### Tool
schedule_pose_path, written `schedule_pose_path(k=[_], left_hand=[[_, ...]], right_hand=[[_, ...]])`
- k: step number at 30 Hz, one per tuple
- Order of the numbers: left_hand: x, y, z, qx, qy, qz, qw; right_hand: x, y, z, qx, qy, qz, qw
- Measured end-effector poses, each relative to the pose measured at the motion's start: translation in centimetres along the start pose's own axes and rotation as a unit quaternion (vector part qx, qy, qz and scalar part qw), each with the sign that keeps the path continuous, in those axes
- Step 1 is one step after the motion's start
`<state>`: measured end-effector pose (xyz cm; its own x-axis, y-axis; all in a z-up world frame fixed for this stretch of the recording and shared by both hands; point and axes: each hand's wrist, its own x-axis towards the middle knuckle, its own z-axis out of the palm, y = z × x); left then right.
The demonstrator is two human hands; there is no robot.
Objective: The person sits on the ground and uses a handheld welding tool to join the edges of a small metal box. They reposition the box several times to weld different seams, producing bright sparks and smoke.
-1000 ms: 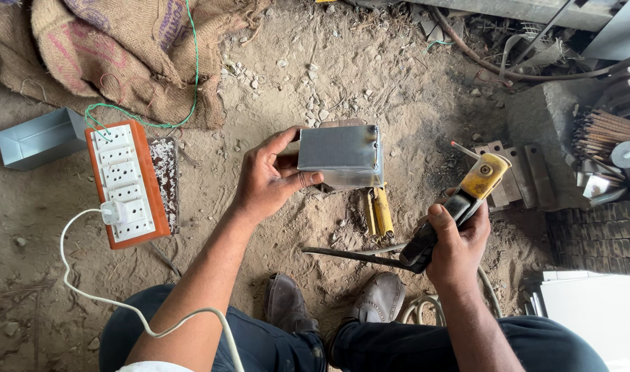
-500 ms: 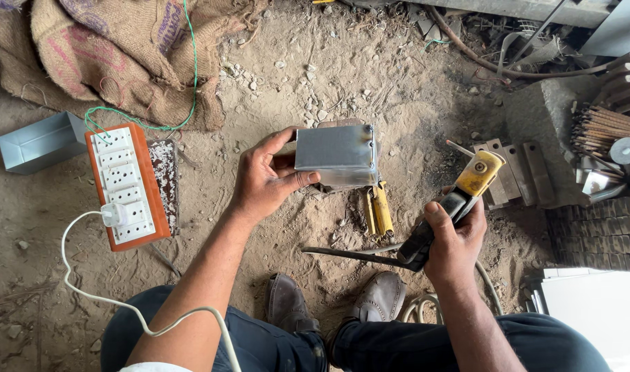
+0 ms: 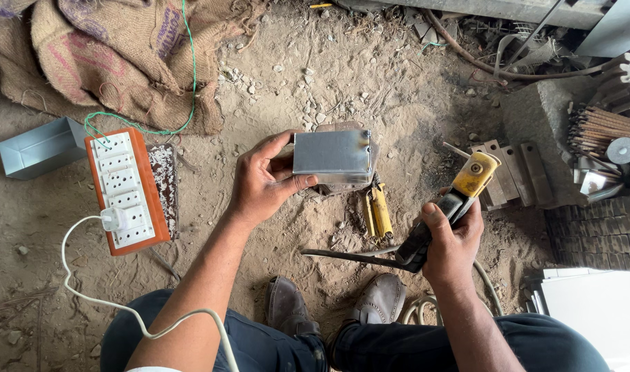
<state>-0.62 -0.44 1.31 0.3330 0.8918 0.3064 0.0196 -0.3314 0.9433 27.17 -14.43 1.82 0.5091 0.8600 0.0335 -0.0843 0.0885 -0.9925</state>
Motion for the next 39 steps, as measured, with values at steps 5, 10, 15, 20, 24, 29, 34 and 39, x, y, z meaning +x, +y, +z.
schedule_pose_path(k=[5, 10, 15, 20, 24, 29, 34, 39], left_hand=[[0.0, -0.6, -0.6, 0.202, -0.001, 0.104, 0.974], [-0.2, -0.9, 0.0, 0.399, -0.048, 0.12, 0.908], [-0.6, -2.4, 1.9, 0.455, -0.086, 0.092, 0.882], [0.0, -4.6, 5.4, 0.46, -0.107, 0.083, 0.877], [0.9, -6.5, 7.9, 0.446, -0.142, 0.051, 0.882], [2.1, -8.6, 9.1, 0.507, -0.163, 0.056, 0.845], [2.8, -7.6, 7.2, 0.537, -0.148, 0.096, 0.825], [3.0, -6.1, 6.3, 0.551, -0.189, -0.054, 0.811]], right_hand=[[0.1, 0.3, 0.1, 0.003, -0.002, -0.008, 1.0], [0.6, 0.0, 0.4, 0.002, -0.002, 0.01, 1.0], [0.9, 0.6, 0.2, 0.012, -0.011, 0.005, 1.0], [0.6, 1.0, -0.3, -0.009, -0.017, 0.019, 1.0], [0.1, 1.3, -0.9, -0.035, -0.028, 0.036, 0.998], [0.4, 1.9, -1.4, -0.136, -0.051, 0.091, 0.985], [1.0, 3.2, -1.1, -0.165, -0.074, 0.131, 0.975], [1.2, 4.1, -0.6, -0.172, -0.075, 0.137, 0.973]])
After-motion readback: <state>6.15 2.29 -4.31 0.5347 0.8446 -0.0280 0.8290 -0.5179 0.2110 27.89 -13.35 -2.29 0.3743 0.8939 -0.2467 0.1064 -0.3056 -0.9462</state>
